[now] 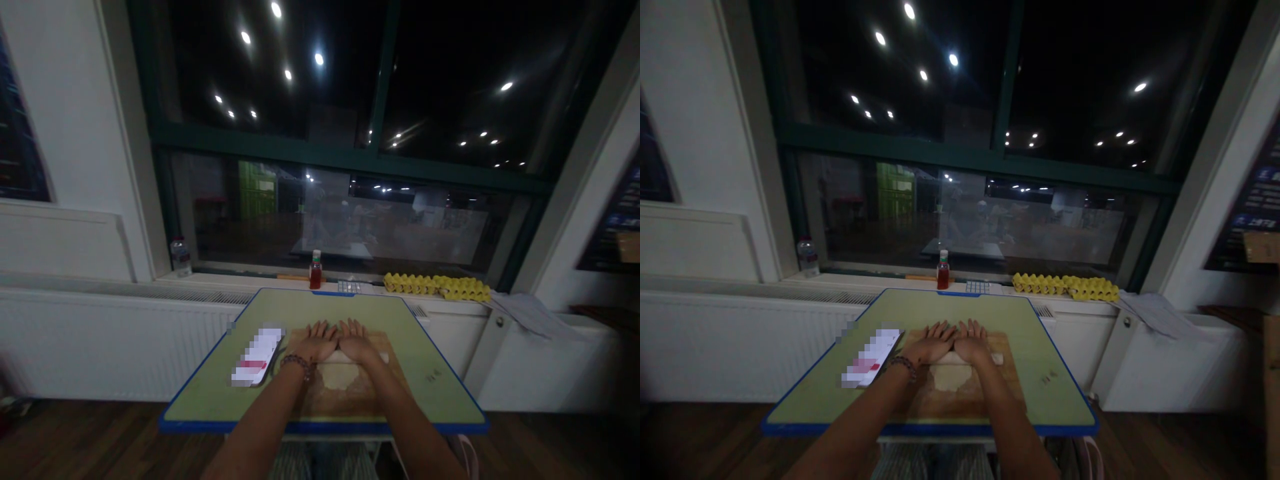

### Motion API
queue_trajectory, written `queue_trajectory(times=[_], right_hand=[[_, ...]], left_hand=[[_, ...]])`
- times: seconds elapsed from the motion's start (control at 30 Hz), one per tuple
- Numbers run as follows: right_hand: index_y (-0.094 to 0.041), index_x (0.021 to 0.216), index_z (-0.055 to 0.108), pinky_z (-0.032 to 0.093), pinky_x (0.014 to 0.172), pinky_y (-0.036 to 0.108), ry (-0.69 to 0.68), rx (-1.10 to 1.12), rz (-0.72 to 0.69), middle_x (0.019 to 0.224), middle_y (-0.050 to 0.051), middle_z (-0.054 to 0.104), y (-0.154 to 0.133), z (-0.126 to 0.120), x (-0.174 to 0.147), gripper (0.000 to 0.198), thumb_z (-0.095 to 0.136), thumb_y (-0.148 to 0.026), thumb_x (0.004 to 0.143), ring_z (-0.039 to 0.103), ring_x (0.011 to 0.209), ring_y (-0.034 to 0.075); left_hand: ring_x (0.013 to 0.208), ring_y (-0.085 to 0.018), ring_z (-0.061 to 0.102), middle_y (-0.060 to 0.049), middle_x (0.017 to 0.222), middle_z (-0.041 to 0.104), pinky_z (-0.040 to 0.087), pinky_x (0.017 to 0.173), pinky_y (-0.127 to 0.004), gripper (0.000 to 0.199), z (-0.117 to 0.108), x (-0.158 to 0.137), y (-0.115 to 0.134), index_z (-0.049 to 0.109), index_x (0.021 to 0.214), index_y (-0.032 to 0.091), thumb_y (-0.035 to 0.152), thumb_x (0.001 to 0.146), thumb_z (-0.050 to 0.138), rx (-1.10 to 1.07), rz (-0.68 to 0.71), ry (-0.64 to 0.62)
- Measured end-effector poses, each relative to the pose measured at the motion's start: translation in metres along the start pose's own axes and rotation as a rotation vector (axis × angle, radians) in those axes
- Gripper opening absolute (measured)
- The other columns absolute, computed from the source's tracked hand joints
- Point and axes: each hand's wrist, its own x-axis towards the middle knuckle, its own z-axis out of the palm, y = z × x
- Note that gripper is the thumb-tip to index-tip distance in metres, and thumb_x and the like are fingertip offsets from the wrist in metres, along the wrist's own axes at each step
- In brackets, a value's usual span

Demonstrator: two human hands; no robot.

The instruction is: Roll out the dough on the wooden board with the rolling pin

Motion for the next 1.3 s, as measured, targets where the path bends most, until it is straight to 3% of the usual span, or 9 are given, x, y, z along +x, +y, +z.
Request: queue_trajectory(times=[0.13,0.47,0.63,0.97,1.1,1.3], right_hand=[[-0.013,0.152,0.026,0.001,0.117,0.044,0.047,-0.012,-0.026,0.160,0.011,0.013,0.001,0.003,-0.007,0.059,0.024,-0.027,0.095,0.005,0.148,0.023],[-0.012,0.150,0.034,0.005,0.119,0.046,0.244,-0.070,-0.123,0.158,0.012,0.022,0.003,0.017,-0.026,0.057,0.026,-0.024,0.094,0.013,0.147,0.026],[-0.012,0.147,0.039,0.007,0.119,0.046,0.308,-0.091,-0.121,0.156,0.012,0.028,-0.003,0.016,-0.038,0.055,0.028,-0.022,0.094,0.016,0.147,0.025],[-0.020,0.142,0.049,0.011,0.118,0.045,0.419,-0.017,-0.076,0.154,0.009,0.034,-0.015,0.010,-0.070,0.050,0.029,-0.026,0.096,0.017,0.146,0.025],[-0.026,0.134,0.057,0.013,0.118,0.045,0.501,0.028,-0.069,0.150,0.005,0.042,-0.010,0.013,-0.079,0.044,0.033,-0.034,0.097,0.023,0.145,0.025],[-0.024,0.123,0.066,0.012,0.118,0.047,0.562,-0.008,-0.038,0.145,0.006,0.049,0.014,0.020,-0.093,0.043,0.034,-0.039,0.098,0.029,0.142,0.027]], left_hand=[[0.148,-0.028,0.014,-0.013,0.161,0.017,0.016,0.116,-0.055,0.058,0.000,-0.005,0.006,0.031,0.150,0.023,0.041,0.097,0.018,-0.067,-0.047,0.000],[0.147,-0.023,0.019,-0.008,0.159,0.028,0.020,0.116,-0.050,0.054,0.002,-0.026,0.015,0.030,0.150,0.024,0.037,0.099,0.019,-0.071,0.010,0.111],[0.147,-0.021,0.019,-0.010,0.157,0.032,0.018,0.117,-0.049,0.054,0.003,-0.032,0.016,0.030,0.150,0.020,0.034,0.100,0.016,-0.058,0.046,0.108],[0.144,-0.027,0.028,-0.007,0.151,0.043,0.021,0.119,-0.045,0.047,0.013,-0.057,0.037,0.055,0.133,0.020,0.034,0.096,0.029,-0.011,-0.091,0.492],[0.143,-0.027,0.029,-0.005,0.151,0.043,0.022,0.118,-0.046,0.047,0.013,-0.067,0.036,0.056,0.134,0.022,0.035,0.096,0.032,-0.009,-0.073,0.533],[0.133,-0.026,0.045,-0.003,0.140,0.056,0.031,0.115,-0.047,0.044,0.016,-0.083,0.011,0.059,0.131,0.024,0.037,0.095,0.036,-0.035,-0.036,0.575]])
